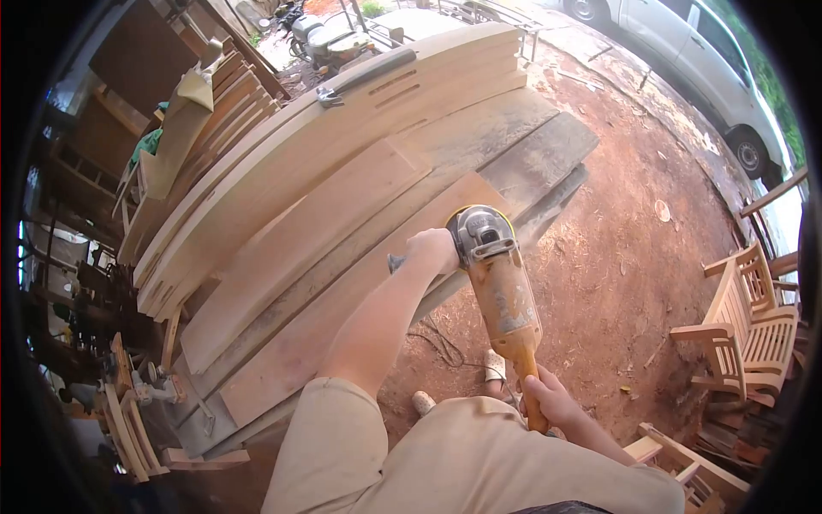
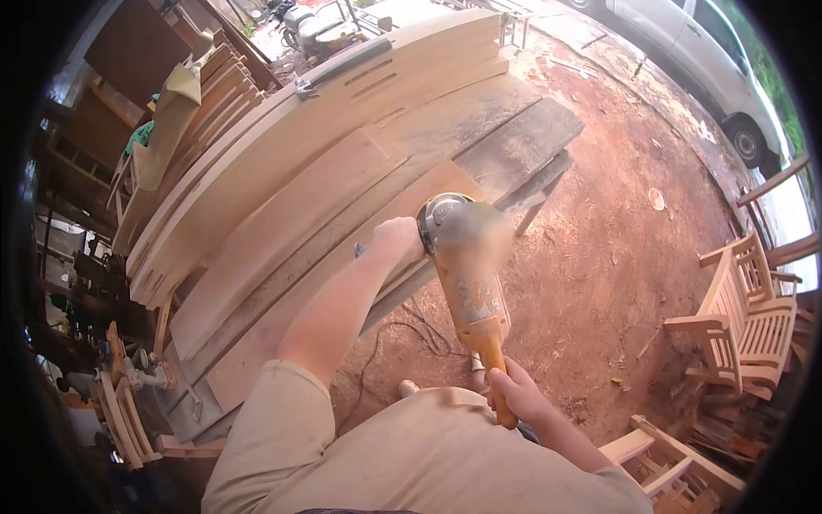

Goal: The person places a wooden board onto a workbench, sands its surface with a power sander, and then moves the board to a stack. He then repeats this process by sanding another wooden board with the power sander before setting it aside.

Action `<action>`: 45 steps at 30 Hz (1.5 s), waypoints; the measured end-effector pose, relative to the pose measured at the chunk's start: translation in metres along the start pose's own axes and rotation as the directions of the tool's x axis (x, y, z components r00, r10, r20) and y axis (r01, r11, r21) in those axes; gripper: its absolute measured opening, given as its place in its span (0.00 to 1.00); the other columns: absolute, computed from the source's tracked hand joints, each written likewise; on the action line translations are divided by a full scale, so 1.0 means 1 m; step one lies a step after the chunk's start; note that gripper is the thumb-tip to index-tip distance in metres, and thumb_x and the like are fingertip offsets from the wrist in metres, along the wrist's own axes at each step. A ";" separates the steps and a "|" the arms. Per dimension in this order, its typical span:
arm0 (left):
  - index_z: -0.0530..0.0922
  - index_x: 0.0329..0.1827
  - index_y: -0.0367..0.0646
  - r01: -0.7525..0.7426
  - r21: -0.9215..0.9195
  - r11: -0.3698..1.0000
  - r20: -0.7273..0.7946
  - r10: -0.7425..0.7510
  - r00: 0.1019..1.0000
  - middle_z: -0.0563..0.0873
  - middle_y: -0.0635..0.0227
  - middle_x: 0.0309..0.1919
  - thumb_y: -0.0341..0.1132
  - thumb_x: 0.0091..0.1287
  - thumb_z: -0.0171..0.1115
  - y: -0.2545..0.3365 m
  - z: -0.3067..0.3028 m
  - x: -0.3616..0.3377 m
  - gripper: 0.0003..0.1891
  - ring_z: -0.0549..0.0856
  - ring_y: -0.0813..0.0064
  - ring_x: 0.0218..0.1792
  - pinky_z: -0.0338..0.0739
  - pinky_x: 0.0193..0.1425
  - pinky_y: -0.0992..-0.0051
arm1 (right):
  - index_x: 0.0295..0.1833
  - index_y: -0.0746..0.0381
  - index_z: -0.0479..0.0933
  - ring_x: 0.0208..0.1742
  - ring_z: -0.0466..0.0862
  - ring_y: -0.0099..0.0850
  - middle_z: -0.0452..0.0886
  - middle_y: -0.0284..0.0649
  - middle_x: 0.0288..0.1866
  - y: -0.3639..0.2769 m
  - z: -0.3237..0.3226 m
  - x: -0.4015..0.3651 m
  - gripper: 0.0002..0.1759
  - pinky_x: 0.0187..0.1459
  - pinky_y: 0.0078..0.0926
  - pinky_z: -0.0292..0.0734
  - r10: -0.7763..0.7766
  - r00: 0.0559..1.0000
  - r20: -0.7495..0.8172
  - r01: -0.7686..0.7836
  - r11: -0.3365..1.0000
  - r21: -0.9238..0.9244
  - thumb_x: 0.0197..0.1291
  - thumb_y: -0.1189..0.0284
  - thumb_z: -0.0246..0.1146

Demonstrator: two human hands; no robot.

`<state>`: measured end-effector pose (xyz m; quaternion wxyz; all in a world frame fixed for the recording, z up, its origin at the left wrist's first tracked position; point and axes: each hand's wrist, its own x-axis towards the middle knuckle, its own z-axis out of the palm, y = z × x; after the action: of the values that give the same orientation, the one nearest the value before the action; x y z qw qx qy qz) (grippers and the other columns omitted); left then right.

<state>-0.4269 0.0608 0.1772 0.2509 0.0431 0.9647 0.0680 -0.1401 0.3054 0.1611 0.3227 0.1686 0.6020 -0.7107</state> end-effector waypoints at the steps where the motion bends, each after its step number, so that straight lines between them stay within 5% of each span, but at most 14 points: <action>1: 0.90 0.55 0.44 0.007 -0.005 1.000 -0.013 -0.007 1.000 0.91 0.55 0.57 0.39 0.61 0.70 -0.014 0.007 -0.010 0.19 0.90 0.57 0.60 0.84 0.63 0.59 | 0.60 0.63 0.70 0.32 0.80 0.25 0.76 0.35 0.42 0.006 0.003 -0.001 0.15 0.35 0.28 0.80 0.028 0.999 0.024 -0.027 0.999 -0.017 0.78 0.64 0.53; 10: 0.91 0.51 0.42 0.214 -0.227 0.950 -0.052 -0.231 0.972 0.92 0.51 0.52 0.41 0.64 0.66 -0.135 0.073 -0.132 0.17 0.91 0.53 0.57 0.86 0.61 0.58 | 0.61 0.62 0.72 0.34 0.78 0.21 0.77 0.31 0.39 0.022 0.040 -0.010 0.16 0.35 0.25 0.78 0.184 0.947 0.262 -0.136 0.972 -0.191 0.78 0.63 0.56; 13: 0.91 0.46 0.41 0.291 -0.332 0.897 -0.084 -0.336 0.938 0.92 0.51 0.47 0.38 0.63 0.65 -0.170 0.094 -0.180 0.14 0.92 0.52 0.53 0.87 0.58 0.57 | 0.68 0.63 0.71 0.35 0.75 0.18 0.77 0.29 0.43 0.014 0.054 -0.008 0.20 0.35 0.19 0.74 0.309 0.882 0.357 -0.203 0.931 -0.305 0.77 0.65 0.57; 14: 0.91 0.43 0.40 0.310 -0.350 0.884 -0.102 -0.365 0.925 0.92 0.50 0.44 0.37 0.63 0.64 -0.184 0.110 -0.191 0.13 0.91 0.50 0.52 0.87 0.56 0.56 | 0.68 0.63 0.71 0.35 0.75 0.18 0.77 0.29 0.43 0.015 0.063 -0.007 0.20 0.35 0.19 0.74 0.380 0.847 0.373 -0.249 0.901 -0.354 0.77 0.65 0.57; 17: 0.91 0.43 0.40 0.406 -0.422 0.811 -0.057 -0.470 0.881 0.92 0.50 0.45 0.38 0.63 0.64 -0.214 0.121 -0.236 0.13 0.91 0.50 0.51 0.87 0.56 0.56 | 0.72 0.64 0.69 0.36 0.74 0.16 0.77 0.30 0.46 0.025 0.089 0.006 0.26 0.34 0.16 0.72 0.242 0.874 0.422 -0.100 0.938 -0.331 0.76 0.64 0.58; 22: 0.91 0.45 0.40 0.501 -0.496 0.709 -0.003 -0.579 0.815 0.93 0.50 0.46 0.37 0.62 0.65 -0.265 0.145 -0.297 0.13 0.92 0.51 0.52 0.87 0.57 0.57 | 0.71 0.64 0.71 0.42 0.75 0.18 0.77 0.30 0.47 0.019 0.133 0.015 0.26 0.42 0.20 0.74 0.470 0.798 0.377 -0.250 0.828 -0.502 0.75 0.61 0.59; 31: 0.90 0.49 0.39 0.636 -0.554 0.537 0.080 -0.726 0.683 0.91 0.48 0.50 0.38 0.64 0.64 -0.349 0.172 -0.376 0.16 0.90 0.48 0.56 0.86 0.59 0.54 | 0.72 0.65 0.71 0.48 0.75 0.20 0.77 0.32 0.50 0.043 0.223 0.040 0.27 0.51 0.22 0.73 0.412 0.741 0.530 -0.028 0.807 -0.589 0.77 0.60 0.59; 39: 0.89 0.55 0.42 0.768 -0.511 0.388 0.174 -0.828 0.534 0.91 0.52 0.56 0.40 0.65 0.67 -0.422 0.199 -0.431 0.18 0.88 0.53 0.61 0.84 0.63 0.57 | 0.76 0.63 0.69 0.36 0.78 0.22 0.76 0.33 0.46 0.064 0.310 0.055 0.27 0.38 0.26 0.79 0.513 0.683 0.520 -0.048 0.742 -0.669 0.80 0.61 0.57; 45: 0.88 0.57 0.42 0.797 -0.458 0.393 0.172 -0.841 0.514 0.89 0.51 0.59 0.40 0.67 0.65 -0.485 0.235 -0.451 0.19 0.87 0.51 0.63 0.83 0.64 0.56 | 0.75 0.62 0.69 0.36 0.78 0.22 0.75 0.32 0.41 0.070 0.372 0.055 0.27 0.38 0.26 0.79 0.555 0.626 0.548 0.030 0.685 -0.728 0.80 0.57 0.57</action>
<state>0.0576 -0.4454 0.1154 0.2110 -0.5034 0.8193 0.1755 -0.0787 -0.0722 0.1553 0.6827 -0.1683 0.5984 -0.3841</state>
